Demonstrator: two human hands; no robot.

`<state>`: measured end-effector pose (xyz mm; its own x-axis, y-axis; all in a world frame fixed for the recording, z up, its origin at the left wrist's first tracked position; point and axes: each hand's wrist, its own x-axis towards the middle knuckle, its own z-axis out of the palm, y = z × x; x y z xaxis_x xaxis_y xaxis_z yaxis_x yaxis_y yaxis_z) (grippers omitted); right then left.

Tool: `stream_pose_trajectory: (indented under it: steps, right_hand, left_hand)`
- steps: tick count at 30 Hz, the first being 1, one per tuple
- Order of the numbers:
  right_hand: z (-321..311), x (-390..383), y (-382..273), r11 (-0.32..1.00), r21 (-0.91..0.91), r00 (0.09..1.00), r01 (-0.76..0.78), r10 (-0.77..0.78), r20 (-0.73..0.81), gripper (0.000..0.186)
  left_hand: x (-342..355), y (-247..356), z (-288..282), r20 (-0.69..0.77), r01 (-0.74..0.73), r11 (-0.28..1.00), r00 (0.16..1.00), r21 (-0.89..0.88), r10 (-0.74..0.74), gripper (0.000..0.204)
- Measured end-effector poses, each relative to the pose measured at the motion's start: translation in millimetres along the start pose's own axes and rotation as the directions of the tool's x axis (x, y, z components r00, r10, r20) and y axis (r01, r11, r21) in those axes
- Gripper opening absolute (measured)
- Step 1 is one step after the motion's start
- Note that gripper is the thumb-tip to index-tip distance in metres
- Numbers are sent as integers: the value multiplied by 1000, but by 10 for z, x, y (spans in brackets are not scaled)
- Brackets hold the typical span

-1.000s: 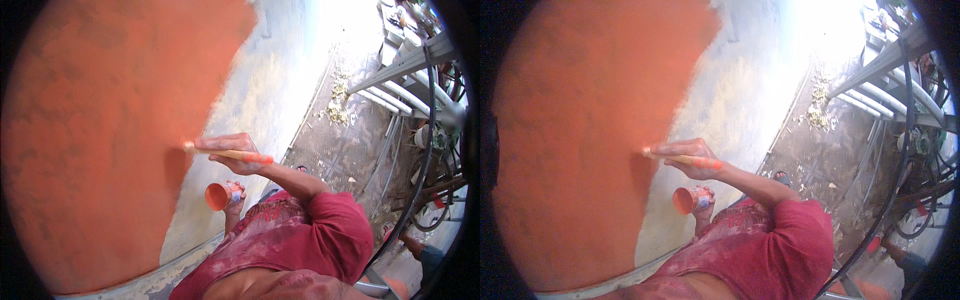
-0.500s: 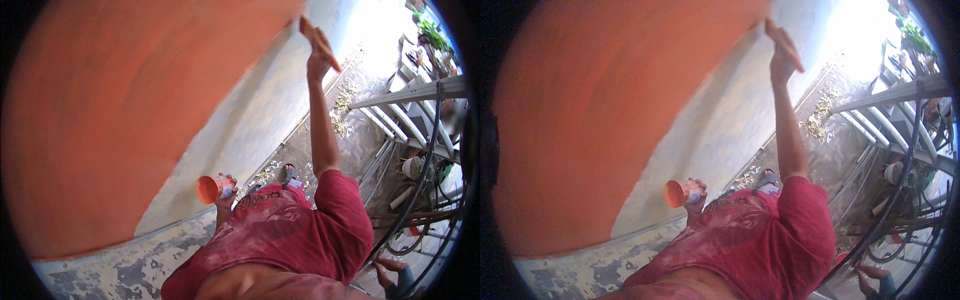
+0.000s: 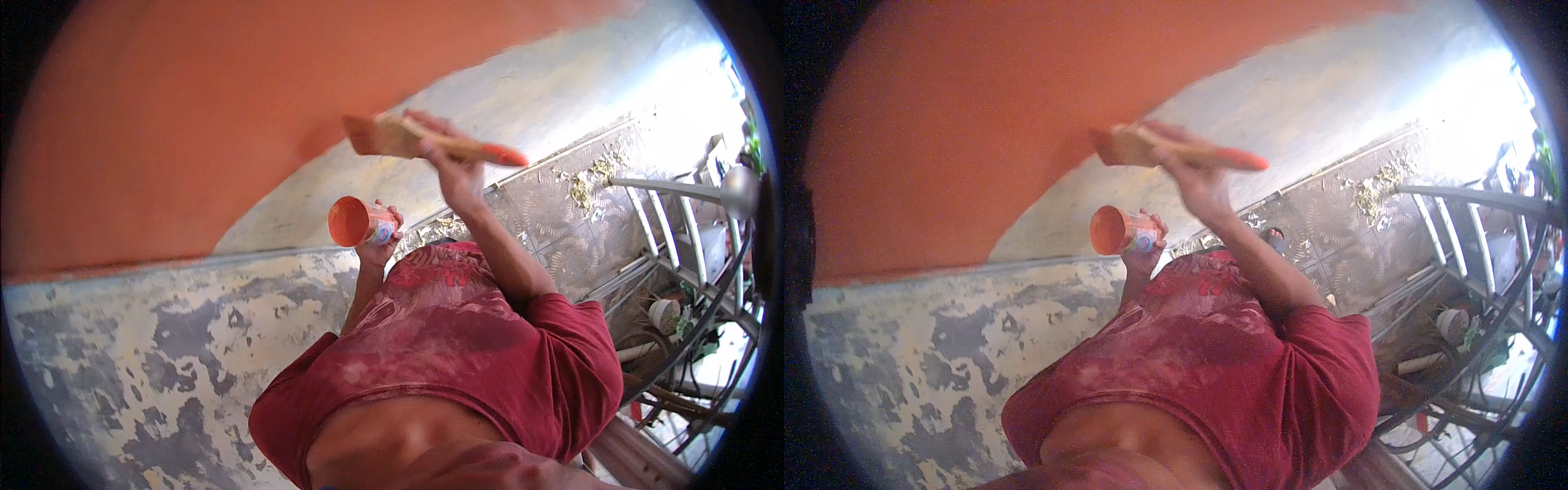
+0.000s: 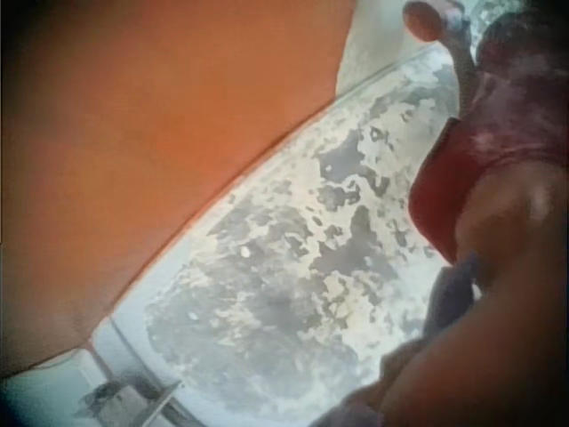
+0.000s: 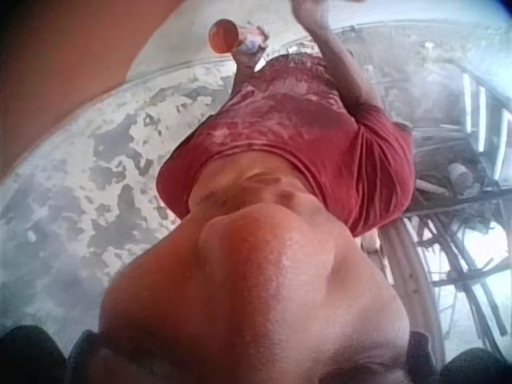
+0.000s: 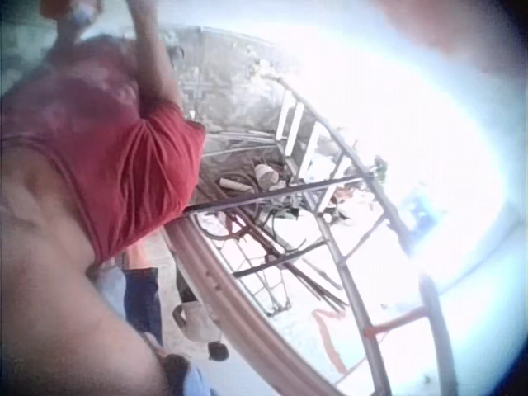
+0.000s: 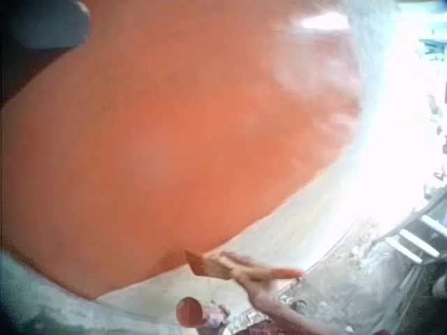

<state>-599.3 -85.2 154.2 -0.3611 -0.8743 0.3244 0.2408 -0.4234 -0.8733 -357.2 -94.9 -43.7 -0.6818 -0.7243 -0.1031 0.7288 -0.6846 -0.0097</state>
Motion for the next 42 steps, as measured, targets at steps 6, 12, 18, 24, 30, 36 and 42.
stream_pose_trajectory:
  steps: [6,12,18,24,30,36,42]
  right_hand:
    - [323,-152,158,894,415,960,-171,246,-136,36]
    - [417,-391,214,841,429,901,-329,416,-126,49]
    - [529,-455,172,765,533,888,-363,457,-50,53]
    - [580,-426,121,943,38,943,-331,329,51,41]
    - [683,-460,181,772,449,885,-450,452,109,44]
    - [703,-613,266,732,434,824,-525,565,45,41]
    - [756,-777,167,879,162,894,-449,440,89,39]
  left_hand:
    - [-455,476,2,52,-36,995,998,88,31,73]
    - [-587,747,-35,144,-77,994,987,77,65,68]
    - [-649,793,55,163,-137,986,979,92,120,69]
    - [-684,653,149,47,-212,973,977,92,208,82]
    - [-838,612,134,119,-200,976,975,92,188,82]
    - [-955,654,94,-21,-194,968,980,161,200,85]
    - [-1029,725,24,86,-188,962,981,199,174,86]
